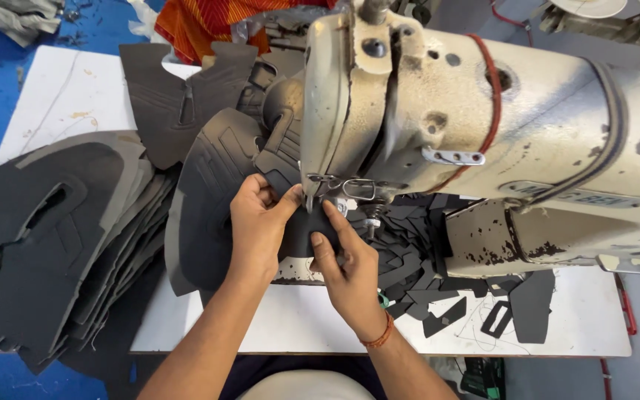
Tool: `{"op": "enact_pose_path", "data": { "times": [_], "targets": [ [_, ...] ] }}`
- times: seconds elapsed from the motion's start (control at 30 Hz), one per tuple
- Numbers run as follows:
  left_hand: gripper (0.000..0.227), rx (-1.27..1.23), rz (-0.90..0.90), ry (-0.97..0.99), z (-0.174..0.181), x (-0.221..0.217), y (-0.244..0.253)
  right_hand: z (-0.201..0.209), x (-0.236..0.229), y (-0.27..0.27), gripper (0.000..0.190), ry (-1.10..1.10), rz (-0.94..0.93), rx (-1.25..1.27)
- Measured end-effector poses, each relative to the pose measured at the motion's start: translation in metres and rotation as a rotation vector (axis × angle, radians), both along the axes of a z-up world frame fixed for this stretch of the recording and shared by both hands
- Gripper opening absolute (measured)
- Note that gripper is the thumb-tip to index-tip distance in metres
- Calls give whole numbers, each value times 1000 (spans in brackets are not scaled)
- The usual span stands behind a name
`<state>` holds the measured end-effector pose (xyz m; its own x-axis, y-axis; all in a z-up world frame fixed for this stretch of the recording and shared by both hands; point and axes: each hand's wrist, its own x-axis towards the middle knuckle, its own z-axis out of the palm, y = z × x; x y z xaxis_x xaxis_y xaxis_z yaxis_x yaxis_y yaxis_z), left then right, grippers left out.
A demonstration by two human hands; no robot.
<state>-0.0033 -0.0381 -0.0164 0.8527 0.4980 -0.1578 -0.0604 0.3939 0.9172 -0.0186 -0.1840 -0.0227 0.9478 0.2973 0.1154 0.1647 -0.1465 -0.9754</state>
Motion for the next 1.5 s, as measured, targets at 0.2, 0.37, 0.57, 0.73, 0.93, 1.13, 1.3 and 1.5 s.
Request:
{"op": "enact_pose_path", "data": {
  "times": [0.2, 0.37, 0.57, 0.73, 0.93, 1.13, 1.3, 1.5],
  "targets": [
    [17, -72, -22, 70, 0, -7, 1, -1, -5, -17, 52, 130, 34, 64],
    [11, 109, -220, -30, -36, -69, -6, -30, -21, -71, 48, -413, -24, -543],
    [40, 1411, -48, -296, 87, -77, 49, -70, -36, -86, 38, -523, -2, -824],
    [45, 1611, -313, 52, 4, -51, 94, -86, -29, -95, 19, -348, -1, -678],
    [37, 1064, -437, 331, -26, -114, 53, -35, -27, -73, 23, 182, 140, -341],
    [40, 772, -251, 369, -22, -128, 37, 10, -14, -9, 29, 64, 441, -517],
    [39, 812, -268, 402, -16, -126, 45, 20, -7, 6, 33, -179, 513, -721],
    [33, 646, -471, 360, -12, -124, 52, 20, -12, -2, 30, -151, 558, -475]
  ]
}}
